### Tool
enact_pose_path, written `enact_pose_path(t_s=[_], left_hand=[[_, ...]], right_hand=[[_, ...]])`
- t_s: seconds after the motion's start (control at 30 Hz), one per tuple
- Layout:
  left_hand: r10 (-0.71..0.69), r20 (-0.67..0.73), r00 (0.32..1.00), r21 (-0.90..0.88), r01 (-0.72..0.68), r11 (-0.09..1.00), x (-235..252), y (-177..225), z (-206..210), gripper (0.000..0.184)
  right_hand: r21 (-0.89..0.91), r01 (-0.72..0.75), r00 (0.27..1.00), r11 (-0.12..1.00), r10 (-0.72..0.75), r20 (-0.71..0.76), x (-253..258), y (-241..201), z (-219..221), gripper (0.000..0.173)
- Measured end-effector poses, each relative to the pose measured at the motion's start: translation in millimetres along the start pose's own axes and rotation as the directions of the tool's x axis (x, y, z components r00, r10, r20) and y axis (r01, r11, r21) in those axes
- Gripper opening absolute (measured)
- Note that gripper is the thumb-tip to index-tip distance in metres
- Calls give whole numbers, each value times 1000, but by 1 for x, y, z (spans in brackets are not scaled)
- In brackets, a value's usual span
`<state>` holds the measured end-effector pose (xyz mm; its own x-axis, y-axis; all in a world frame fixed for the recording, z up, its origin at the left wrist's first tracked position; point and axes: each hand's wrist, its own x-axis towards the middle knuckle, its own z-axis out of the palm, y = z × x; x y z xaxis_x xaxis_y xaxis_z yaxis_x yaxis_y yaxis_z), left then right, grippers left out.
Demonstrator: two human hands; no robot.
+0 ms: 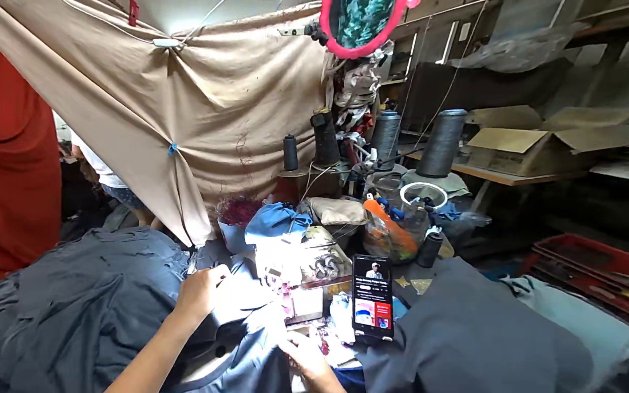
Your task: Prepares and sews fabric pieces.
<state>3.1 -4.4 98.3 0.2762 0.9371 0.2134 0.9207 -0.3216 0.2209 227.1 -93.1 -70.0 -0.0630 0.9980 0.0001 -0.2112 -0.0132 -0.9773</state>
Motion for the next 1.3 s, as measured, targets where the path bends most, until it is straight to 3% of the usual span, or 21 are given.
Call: enact_pose_path(t_s=[0.07,0.13,0.2,0.3,0.47,0.53,0.6,0.67,0.73,0.83,1.0,1.3], left_hand=[[129,-113,985,-59,-136,989,1,-11,12,17],[174,-103,979,-123,-186,975,3,-11,13,18],[128,-31,991,-177,-131,975,2,-3,7,21],[101,-49,994,-241,-110,964,1,4,5,22],[92,8,996,-362,-83,929,-11,15,-3,20],[149,-10,989,-394,-140,908,-29,23,1,25],[253,-90,963,-363,-268,892,-56,32,15,32],[366,-234,900,-243,-419,875,-85,41,44,28],[431,-314,846,-126,-487,865,-107,48,73,23],[426,-344,837,-45,-468,882,-119,50,102,22],[405,-442,801,50,-429,902,-90,49,118,28],[245,-336,909,-24,-269,963,-65,74,107,21]], right_hand=[[28,17,996,999,-19,90,-4,-1,-4,16],[64,-33,978,997,19,208,-9,-10,-7,17],[19,-40,984,999,36,172,-8,-13,-7,20],[-60,-2,993,998,9,117,-8,-9,-10,18],[-41,-20,988,999,26,151,-18,-5,-12,14],[-41,-18,984,999,25,178,-20,-2,-13,15],[-53,-6,977,999,17,214,-25,-2,-12,16],[-74,-43,974,996,58,217,-33,-4,-8,16],[-93,-104,970,990,122,211,-41,-5,-5,17],[-107,-126,974,986,144,175,-46,-2,-2,18],[-100,-2,995,995,12,102,-19,-3,-6,16],[-112,36,999,993,-40,-34,7,-14,2,22]])
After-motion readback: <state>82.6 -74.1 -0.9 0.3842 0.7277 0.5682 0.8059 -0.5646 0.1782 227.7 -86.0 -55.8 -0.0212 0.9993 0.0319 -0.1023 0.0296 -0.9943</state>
